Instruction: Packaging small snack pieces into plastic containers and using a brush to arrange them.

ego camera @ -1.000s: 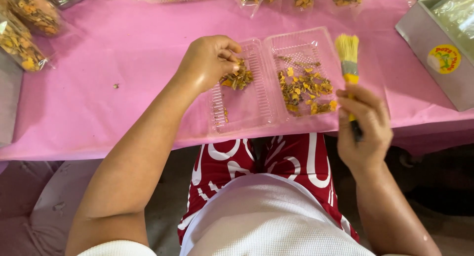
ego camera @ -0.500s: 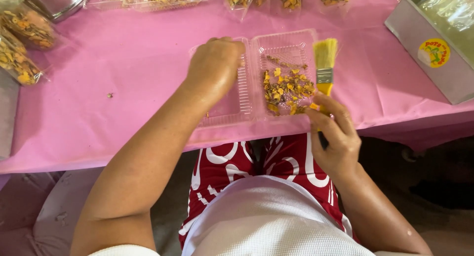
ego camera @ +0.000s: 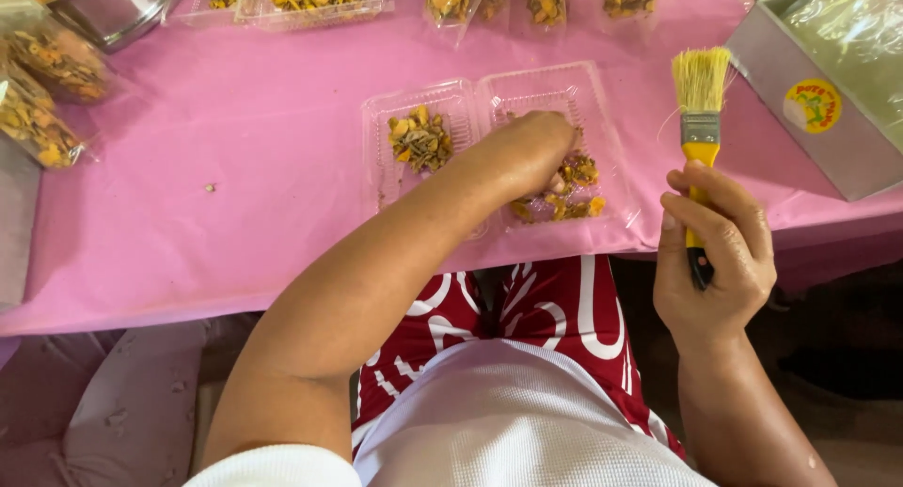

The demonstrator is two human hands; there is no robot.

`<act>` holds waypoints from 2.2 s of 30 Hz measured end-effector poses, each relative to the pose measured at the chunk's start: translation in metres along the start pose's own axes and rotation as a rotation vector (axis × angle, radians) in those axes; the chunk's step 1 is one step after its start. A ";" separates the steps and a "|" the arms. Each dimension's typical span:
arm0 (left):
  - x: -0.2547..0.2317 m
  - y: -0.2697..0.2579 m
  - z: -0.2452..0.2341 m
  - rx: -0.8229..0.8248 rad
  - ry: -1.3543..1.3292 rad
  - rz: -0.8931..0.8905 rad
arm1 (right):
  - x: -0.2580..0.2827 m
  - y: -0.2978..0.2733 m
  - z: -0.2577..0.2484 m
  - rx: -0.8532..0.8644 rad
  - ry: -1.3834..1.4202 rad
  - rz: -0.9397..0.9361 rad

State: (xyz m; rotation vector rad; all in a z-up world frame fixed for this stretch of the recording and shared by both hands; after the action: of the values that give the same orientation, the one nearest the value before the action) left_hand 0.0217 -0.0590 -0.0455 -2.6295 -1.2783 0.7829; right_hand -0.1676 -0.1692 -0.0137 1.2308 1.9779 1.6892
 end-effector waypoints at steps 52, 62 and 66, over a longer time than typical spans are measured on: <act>0.036 -0.017 -0.028 -0.339 -0.988 -0.076 | -0.030 0.013 0.020 -0.129 0.627 0.409; 0.032 -0.025 -0.033 -0.271 -0.869 -0.129 | -0.029 0.013 0.018 -0.110 0.545 0.447; 0.031 -0.033 -0.036 -0.256 -0.815 -0.137 | -0.026 0.017 0.013 -0.139 0.423 0.369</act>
State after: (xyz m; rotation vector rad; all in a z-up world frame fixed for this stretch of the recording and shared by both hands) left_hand 0.0321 -0.0102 -0.0167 -2.4132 -1.7973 1.8914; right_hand -0.1357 -0.1799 -0.0100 1.3371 1.8824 2.3955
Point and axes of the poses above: each hand's wrist, its own y-axis towards the middle knuckle, its own z-axis out of the palm, x = y × z, the point moved 6 cm from there along y, towards the middle knuckle
